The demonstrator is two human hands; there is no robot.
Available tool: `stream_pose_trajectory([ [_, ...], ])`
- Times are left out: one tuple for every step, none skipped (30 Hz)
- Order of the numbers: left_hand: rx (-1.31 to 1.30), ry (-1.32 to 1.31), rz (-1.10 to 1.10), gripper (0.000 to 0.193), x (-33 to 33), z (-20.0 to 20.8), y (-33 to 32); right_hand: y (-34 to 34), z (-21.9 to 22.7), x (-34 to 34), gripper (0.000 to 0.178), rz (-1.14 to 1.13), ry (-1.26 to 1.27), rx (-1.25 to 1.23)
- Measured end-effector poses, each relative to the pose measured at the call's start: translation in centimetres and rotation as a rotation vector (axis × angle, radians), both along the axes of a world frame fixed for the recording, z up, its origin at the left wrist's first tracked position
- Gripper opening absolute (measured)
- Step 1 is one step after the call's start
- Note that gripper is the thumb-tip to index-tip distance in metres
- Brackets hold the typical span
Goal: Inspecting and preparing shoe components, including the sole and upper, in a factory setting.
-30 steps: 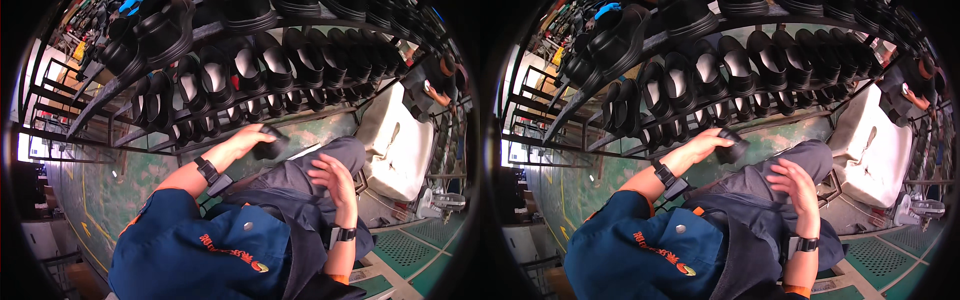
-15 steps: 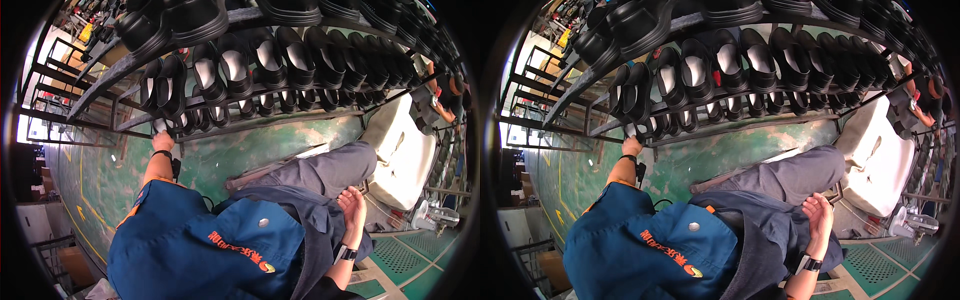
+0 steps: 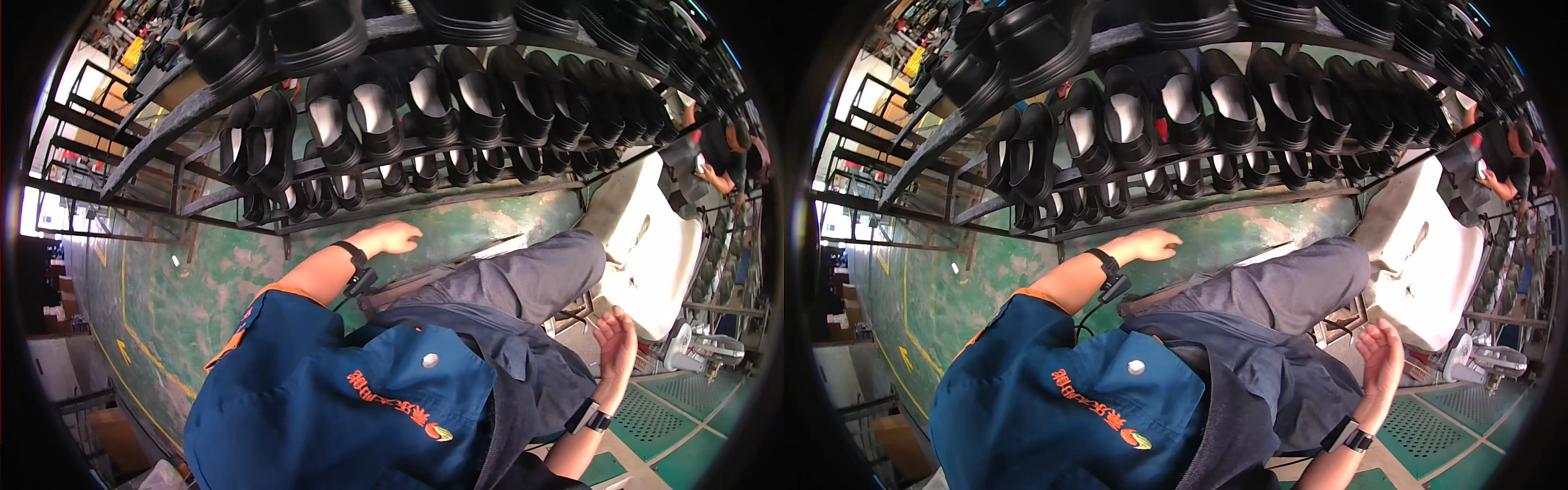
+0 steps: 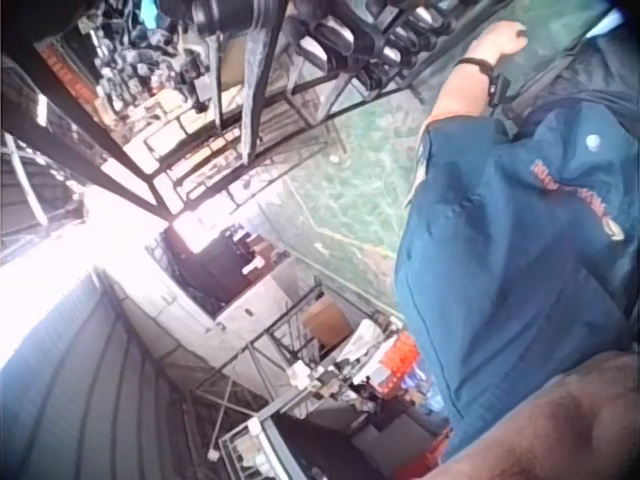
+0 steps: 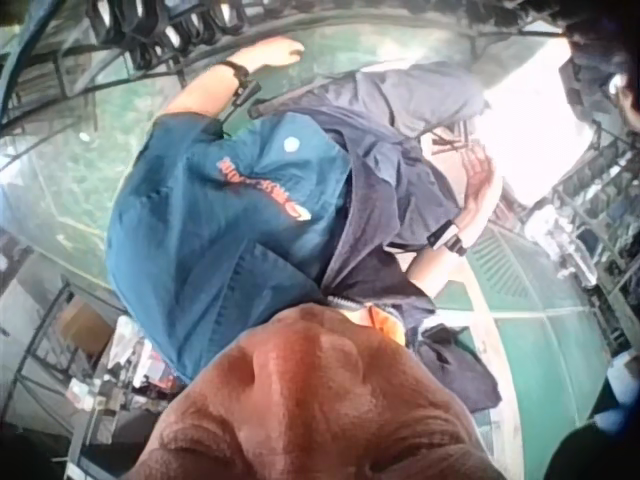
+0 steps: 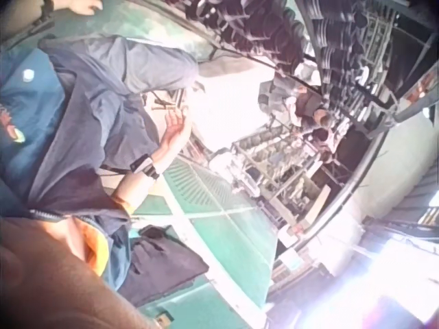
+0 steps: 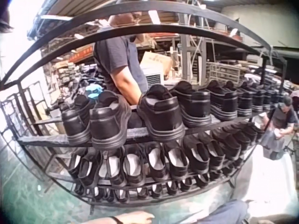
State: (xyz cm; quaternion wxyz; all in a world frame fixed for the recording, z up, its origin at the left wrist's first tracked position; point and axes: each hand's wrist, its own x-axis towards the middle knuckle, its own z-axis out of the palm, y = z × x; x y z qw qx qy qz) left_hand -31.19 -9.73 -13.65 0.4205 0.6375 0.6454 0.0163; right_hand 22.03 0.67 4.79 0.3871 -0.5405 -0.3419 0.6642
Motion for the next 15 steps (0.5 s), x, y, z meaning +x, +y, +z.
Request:
stream_pose_trajectory([
  [0.041,-0.005,-0.018,0.047,1.0,0.8,1.4,0.1,0.7,1.7,0.036,-0.023,-0.021,0.006],
  [0.043,-0.010,-0.048,0.047,1.8,1.2,2.4,0.2,1.6,3.0,0.037,-0.027,-0.047,0.019],
  [0.054,-0.038,-0.045,0.046,2.8,1.5,3.4,0.3,2.4,4.0,0.037,-0.031,-0.069,0.029],
  [0.068,-0.075,-0.059,0.044,4.3,1.8,4.9,0.2,3.6,5.2,0.037,-0.041,-0.111,0.041],
  [0.073,-0.088,-0.119,0.044,5.4,2.3,6.3,0.0,4.7,6.1,0.037,-0.057,-0.153,0.050],
  [0.074,-0.178,-0.086,0.041,6.5,2.7,7.5,-0.4,6.1,6.8,0.037,-0.052,-0.191,0.067],
  [0.069,-0.267,-0.042,0.039,7.6,3.1,8.4,-0.5,7.7,7.3,0.037,-0.036,-0.229,0.081],
  [0.066,-0.386,0.025,0.034,8.8,3.4,9.6,-0.7,9.1,8.0,0.036,-0.040,-0.238,0.074],
  [0.105,-0.443,0.053,0.031,10.3,4.5,11.2,-1.3,10.6,8.9,0.036,-0.053,-0.262,0.079],
  [0.184,-0.516,0.083,0.030,11.9,5.9,12.7,-2.3,11.9,10.2,0.037,-0.081,-0.292,0.090],
  [0.261,-0.592,0.119,0.028,13.5,7.4,14.2,-3.6,13.4,11.4,0.038,-0.104,-0.322,0.102],
  [0.361,-0.570,0.125,0.029,14.9,8.9,15.8,-5.2,15.0,12.5,0.040,-0.130,-0.336,0.123],
  [0.460,-0.552,0.131,0.029,16.3,10.4,17.3,-7.1,16.3,14.2,0.042,-0.155,-0.369,0.165],
  [0.519,-0.403,0.059,0.028,18.3,12.8,19.0,-9.9,18.1,16.1,0.043,-0.227,-0.394,0.166],
  [0.619,-0.486,0.012,0.028,19.9,13.1,20.5,-12.8,19.5,18.1,0.044,-0.299,-0.418,0.168],
])
